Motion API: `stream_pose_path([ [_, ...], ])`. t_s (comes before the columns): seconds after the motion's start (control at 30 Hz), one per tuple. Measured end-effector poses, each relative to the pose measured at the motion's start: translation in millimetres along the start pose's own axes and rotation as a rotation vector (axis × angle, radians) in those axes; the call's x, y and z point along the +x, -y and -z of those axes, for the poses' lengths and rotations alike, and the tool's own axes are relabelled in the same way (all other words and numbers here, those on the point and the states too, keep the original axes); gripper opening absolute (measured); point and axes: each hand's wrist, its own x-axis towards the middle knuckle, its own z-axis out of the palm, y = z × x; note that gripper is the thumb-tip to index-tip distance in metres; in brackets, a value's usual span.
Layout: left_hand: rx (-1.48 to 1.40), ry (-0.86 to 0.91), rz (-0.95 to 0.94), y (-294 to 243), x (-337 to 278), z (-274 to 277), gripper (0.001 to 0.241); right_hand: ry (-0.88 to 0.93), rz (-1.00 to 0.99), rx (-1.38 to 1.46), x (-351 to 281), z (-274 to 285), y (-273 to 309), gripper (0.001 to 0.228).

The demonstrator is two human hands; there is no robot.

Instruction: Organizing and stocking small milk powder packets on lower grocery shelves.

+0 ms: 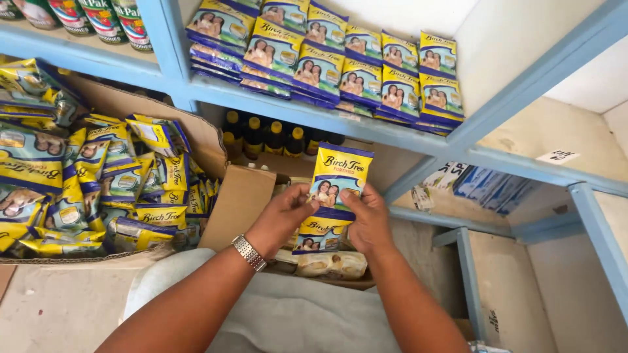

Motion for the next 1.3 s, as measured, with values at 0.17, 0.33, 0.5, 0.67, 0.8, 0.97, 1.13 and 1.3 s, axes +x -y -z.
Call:
stream_pose_path([
  [0.17,0.012,0.066,-0.016,9.0,2.3,-14.0,0.025,-0.046,0.032,0.089,1.7,13.5,-12.0,0.024],
  [0.33,0.137,0.009,-0.015,5.8,-2.0,-7.3,0.027,0.009,-0.008,0.088,2.5,12.2,-18.9,0.027],
  [0.5,0.185,-0.020,-0.064,5.3,-9.4,-6.2,0.031,0.061,-0.034,0.091,-1.0,9.9,-21.7,0.025],
  [0.67,0.050,-0.016,0.024,6.1,0.2,-5.1,0.029,0.050,-0.041,0.081,2.4,8.5,-15.8,0.028],
  [0.8,-0.009,0.012,0.086,4.1,24.3,3.4,0.024,-0.012,0.014,0.083,8.2,16.9,-20.5,0.024],
  [0.97,0.080,0.071,0.032,12.9,49.1,7.2,0.020,-0.031,0.099,0.010,14.2,24.3,-21.4,0.025],
  [1.13,0.213,0.113,-0.041,33.8,63.9,18.4,0.010,-0.062,0.037,-0.061,16.6,37.0,-32.2,0.026],
  [1.3,0.273,0.128,-0.101,28.3,64.9,18.7,0.008,-0.071,0.014,-0.006,21.1,49.4,-36.2,0.024],
])
